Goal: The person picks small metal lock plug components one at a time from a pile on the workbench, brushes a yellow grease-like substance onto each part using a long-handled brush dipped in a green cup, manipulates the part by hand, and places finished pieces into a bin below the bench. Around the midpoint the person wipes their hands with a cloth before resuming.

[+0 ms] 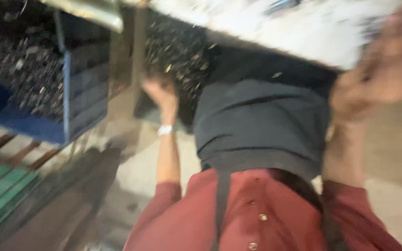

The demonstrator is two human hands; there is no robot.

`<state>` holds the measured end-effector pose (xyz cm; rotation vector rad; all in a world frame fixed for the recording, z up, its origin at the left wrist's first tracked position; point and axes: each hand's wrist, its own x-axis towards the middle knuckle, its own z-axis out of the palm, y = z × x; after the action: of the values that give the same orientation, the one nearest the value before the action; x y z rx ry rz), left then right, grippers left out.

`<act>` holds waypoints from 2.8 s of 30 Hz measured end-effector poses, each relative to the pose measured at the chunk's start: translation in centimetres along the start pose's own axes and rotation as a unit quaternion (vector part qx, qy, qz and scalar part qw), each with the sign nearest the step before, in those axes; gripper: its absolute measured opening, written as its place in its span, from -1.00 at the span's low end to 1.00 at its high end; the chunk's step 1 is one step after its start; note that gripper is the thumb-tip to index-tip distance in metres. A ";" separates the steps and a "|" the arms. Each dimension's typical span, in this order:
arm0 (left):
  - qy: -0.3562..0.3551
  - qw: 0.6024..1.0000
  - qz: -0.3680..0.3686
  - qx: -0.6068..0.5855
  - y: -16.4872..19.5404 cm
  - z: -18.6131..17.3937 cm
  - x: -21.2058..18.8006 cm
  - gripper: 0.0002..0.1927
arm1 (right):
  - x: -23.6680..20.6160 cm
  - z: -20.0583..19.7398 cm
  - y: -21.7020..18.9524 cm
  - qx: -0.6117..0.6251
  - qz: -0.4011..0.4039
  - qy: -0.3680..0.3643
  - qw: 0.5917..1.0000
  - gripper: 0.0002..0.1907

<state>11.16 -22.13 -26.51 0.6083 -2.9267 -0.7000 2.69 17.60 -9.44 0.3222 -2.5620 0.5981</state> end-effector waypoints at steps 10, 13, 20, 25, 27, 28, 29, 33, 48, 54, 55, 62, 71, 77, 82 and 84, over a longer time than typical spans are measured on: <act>0.238 0.874 0.190 -0.379 19.0 -11.3 1.1 -0.77 | 1.6 -3.6 -0.4 0.087 -0.059 -0.002 0.994 -0.60; 0.136 0.898 0.407 -0.095 25.6 -11.7 2.5 -0.74 | 1.0 -4.7 -0.8 0.109 -0.079 0.030 0.990 -0.62; 0.153 0.923 0.353 0.000 30.9 -10.9 3.1 -0.74 | -3.4 -5.2 -1.1 0.272 0.096 0.067 0.955 -0.66; 0.102 0.923 0.323 -0.183 31.0 -10.8 2.1 -0.75 | -4.6 -5.0 -0.7 0.444 0.211 0.033 0.870 -0.70; 0.021 0.897 0.259 -0.356 31.3 -10.6 1.5 -0.75 | -4.5 -5.5 -1.0 0.450 0.242 0.036 0.859 -0.73; -0.020 0.870 0.225 -0.438 31.4 -10.5 1.1 -0.75 | -4.4 -5.8 -1.2 0.453 0.256 0.038 0.853 -0.75; -0.082 0.815 0.223 -0.528 31.6 -10.3 0.8 -0.75 | -4.2 -6.1 -1.4 0.450 0.254 0.043 0.855 -0.76; -0.286 0.649 0.116 -0.696 32.1 -9.5 -0.6 -0.71 | -3.5 -7.0 -2.3 0.457 0.239 0.046 0.855 -0.75; -0.350 0.721 0.092 -0.591 32.6 -7.4 -6.1 -0.66 | -4.2 -6.8 -1.7 0.475 0.259 0.046 0.840 -0.80; -0.327 0.755 0.122 -0.555 32.6 -7.2 -6.1 -0.68 | -3.8 -7.1 -1.9 0.448 0.327 0.088 0.827 -0.69; -0.325 0.759 0.121 -0.552 32.6 -7.3 -6.1 -0.68 | -3.8 -7.1 -1.9 0.450 0.343 0.092 0.819 -0.61; -0.317 0.756 0.148 -0.553 32.6 -7.0 -6.2 -0.69 | -4.0 -6.7 -1.8 0.460 0.234 0.076 0.853 -0.83; -0.236 0.806 0.247 -0.483 32.7 -7.3 -5.7 -0.66 | -3.7 -7.7 -1.9 0.290 0.236 0.035 0.927 -0.82; -0.193 0.812 0.359 -0.417 32.4 -7.3 -5.0 -0.63 | -3.9 -7.5 -0.5 0.533 0.363 0.017 0.764 -0.80; -0.206 0.803 0.403 -0.388 32.6 -6.9 -4.9 -0.52 | -5.5 -6.7 1.1 0.570 0.447 -0.012 0.690 -0.79; -0.227 0.805 0.405 -0.370 33.3 -6.6 -5.5 -0.44 | -6.2 -6.9 1.6 0.567 0.405 -0.015 0.717 -0.80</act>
<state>5.20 4.48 -5.55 -0.9266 -2.4549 -1.8049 10.22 22.97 -7.69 -0.4834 -1.8776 2.4596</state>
